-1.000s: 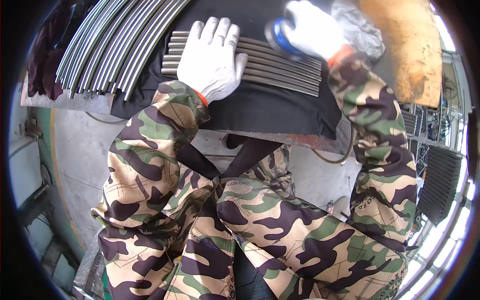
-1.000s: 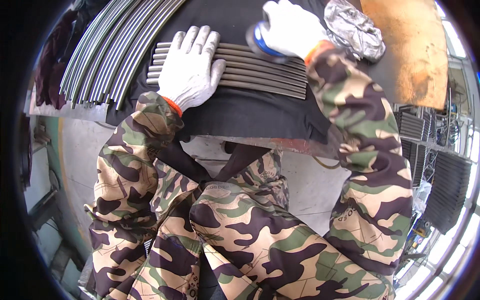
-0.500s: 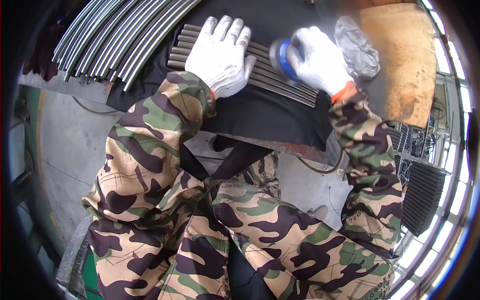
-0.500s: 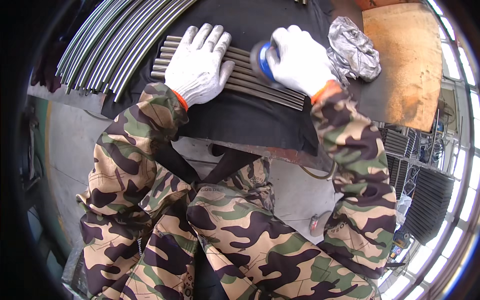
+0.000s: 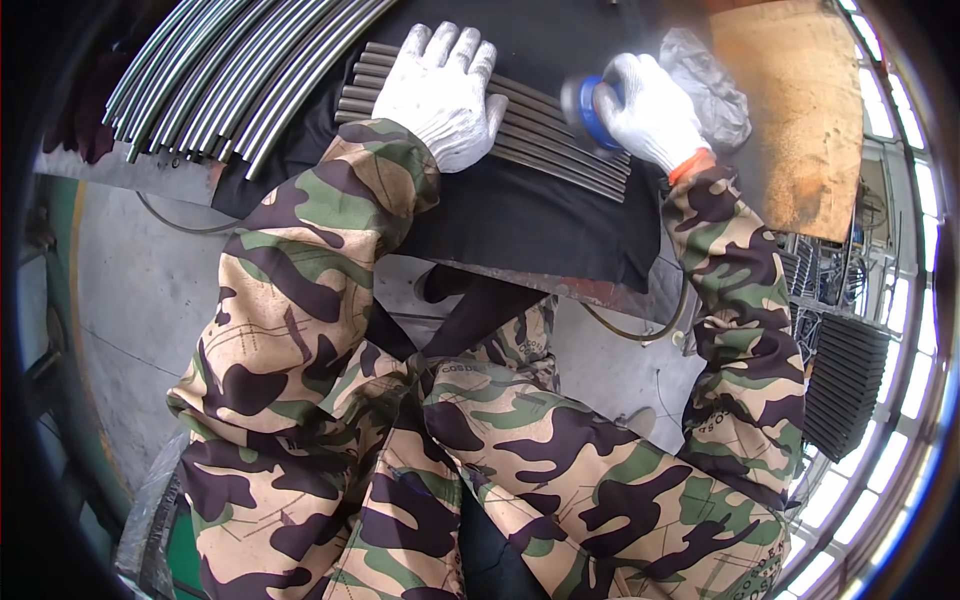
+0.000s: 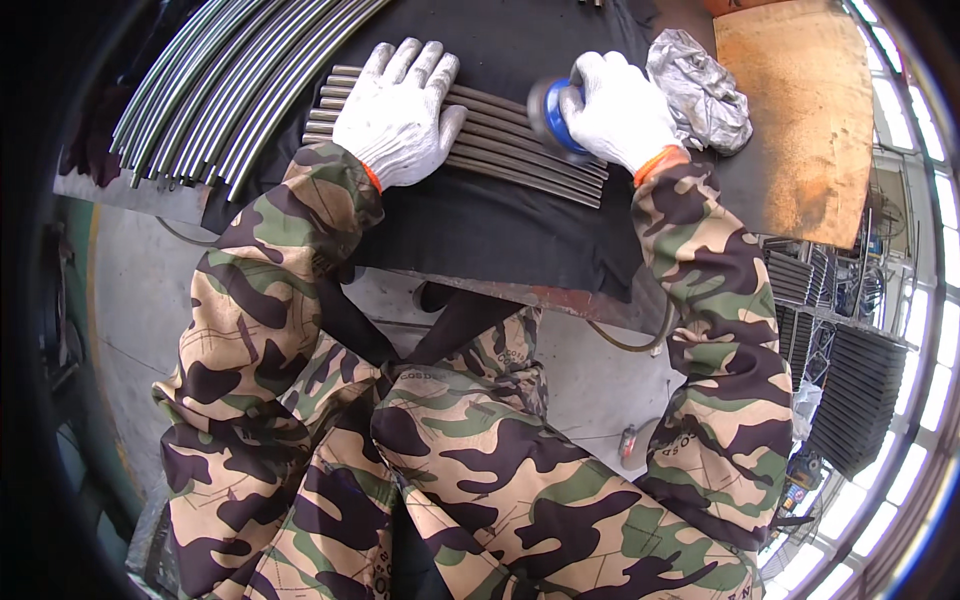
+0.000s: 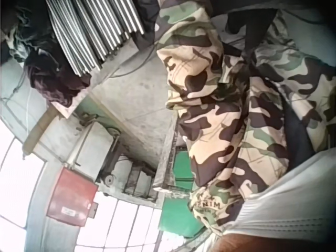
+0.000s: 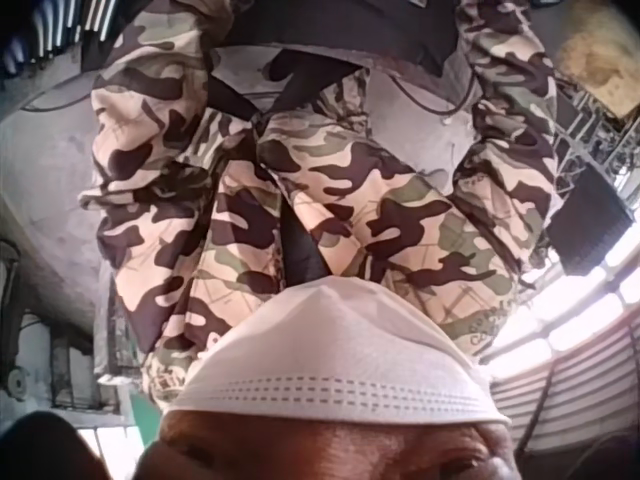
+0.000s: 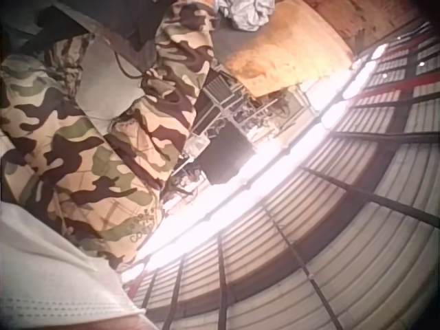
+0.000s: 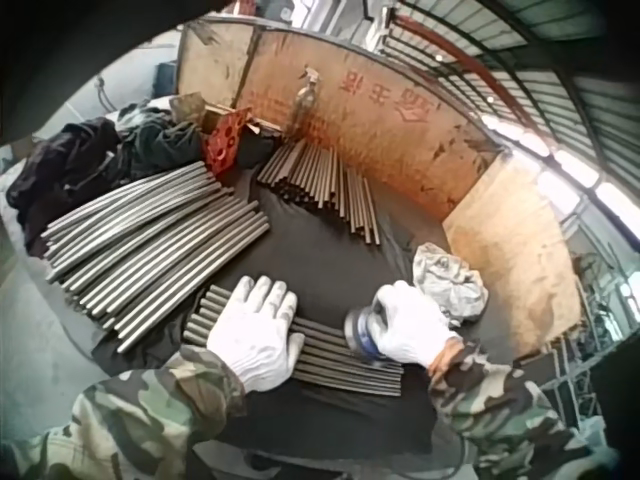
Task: Sanding the ends of curved metal pipes using a handheld pneumatic sander on a workbench.
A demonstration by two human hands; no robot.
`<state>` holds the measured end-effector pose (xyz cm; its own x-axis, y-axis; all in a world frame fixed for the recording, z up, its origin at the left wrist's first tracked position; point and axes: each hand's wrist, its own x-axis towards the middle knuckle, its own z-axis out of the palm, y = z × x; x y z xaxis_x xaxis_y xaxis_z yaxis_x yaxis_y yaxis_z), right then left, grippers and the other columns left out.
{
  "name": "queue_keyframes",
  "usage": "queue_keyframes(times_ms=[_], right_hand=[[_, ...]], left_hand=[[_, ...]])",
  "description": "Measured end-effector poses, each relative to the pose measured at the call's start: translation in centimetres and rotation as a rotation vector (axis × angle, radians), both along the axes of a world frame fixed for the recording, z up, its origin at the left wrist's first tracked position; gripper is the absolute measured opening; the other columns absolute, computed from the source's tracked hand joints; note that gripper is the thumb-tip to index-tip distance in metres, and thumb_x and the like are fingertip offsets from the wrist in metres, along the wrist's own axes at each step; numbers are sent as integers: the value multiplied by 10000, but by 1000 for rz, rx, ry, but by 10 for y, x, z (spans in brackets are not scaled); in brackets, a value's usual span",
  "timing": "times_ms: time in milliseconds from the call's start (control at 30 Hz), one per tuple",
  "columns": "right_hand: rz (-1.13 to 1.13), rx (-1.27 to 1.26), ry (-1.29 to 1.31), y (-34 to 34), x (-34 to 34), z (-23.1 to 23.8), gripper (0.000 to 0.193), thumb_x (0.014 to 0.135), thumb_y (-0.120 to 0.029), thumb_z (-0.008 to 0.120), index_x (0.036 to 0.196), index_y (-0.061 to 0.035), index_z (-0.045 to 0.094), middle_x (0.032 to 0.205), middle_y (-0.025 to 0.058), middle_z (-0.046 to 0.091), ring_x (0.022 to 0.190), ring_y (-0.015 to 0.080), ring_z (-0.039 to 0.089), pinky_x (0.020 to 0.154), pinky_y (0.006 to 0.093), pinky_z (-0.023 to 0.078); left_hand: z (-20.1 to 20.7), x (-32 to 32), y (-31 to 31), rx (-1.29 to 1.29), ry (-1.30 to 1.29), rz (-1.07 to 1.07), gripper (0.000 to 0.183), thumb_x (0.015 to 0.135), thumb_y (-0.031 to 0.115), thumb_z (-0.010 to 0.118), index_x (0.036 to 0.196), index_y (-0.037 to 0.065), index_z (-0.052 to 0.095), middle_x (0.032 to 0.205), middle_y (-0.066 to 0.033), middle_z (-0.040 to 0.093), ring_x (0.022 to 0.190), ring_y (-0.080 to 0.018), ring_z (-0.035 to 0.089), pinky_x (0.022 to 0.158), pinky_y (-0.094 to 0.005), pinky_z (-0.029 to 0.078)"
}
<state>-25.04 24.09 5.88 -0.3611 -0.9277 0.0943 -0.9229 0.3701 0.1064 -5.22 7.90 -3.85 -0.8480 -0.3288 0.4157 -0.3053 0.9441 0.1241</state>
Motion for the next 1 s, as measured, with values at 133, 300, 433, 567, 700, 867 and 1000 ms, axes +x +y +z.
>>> queue_keyframes(times_ms=[133,300,433,567,700,867,1000], right_hand=[[125,-11,-33,3,32,3,232,906,-308,667,1038,-117,660,1012,168,638,976,383,670,840,499,562],[40,-1,49,-27,17,0,287,941,-349,636,1069,-92,655,1025,196,667,946,389,684,811,505,569],[85,-30,48,-15,26,-1,261,921,-347,658,1033,-111,664,999,182,655,928,376,686,803,504,571],[81,-29,-32,-14,26,4,243,919,-333,660,1032,-119,670,1012,177,661,955,381,686,825,499,570],[-57,3,-17,-9,-9,-1,275,931,-355,654,1062,-113,673,1042,190,671,952,394,692,835,498,568],[122,-7,-28,16,24,4,234,912,-302,672,1043,-108,674,1011,175,658,937,383,681,829,484,561],[18,15,-24,6,6,5,246,922,-309,660,1042,-95,677,1010,185,676,942,391,686,830,491,562]], left_hand=[[3,-3,-2,-2,10,-4,562,1023,369,543,1440,-7,560,1498,-216,557,1447,-381,462,1234,-520,283],[-2,0,-3,-28,16,9,563,1020,360,544,1450,-4,554,1500,-215,555,1444,-378,467,1232,-524,284],[0,2,-4,-37,21,2,551,1019,360,547,1433,-4,567,1485,-216,568,1427,-380,481,1226,-520,292],[1,-1,-4,-56,50,-12,540,1018,353,550,1422,-6,575,1460,-214,587,1400,-383,507,1218,-517,303],[8,2,2,-91,-9,-10,539,1021,352,547,1423,-7,575,1463,-215,585,1405,-379,504,1218,-513,303],[15,-2,-1,-107,-23,-7,550,1019,368,559,1422,-6,577,1464,-211,587,1402,-377,510,1216,-514,310],[8,-7,-10,-133,13,-31,546,1011,365,573,1412,-3,583,1438,-216,600,1373,-376,530,1184,-522,341]])
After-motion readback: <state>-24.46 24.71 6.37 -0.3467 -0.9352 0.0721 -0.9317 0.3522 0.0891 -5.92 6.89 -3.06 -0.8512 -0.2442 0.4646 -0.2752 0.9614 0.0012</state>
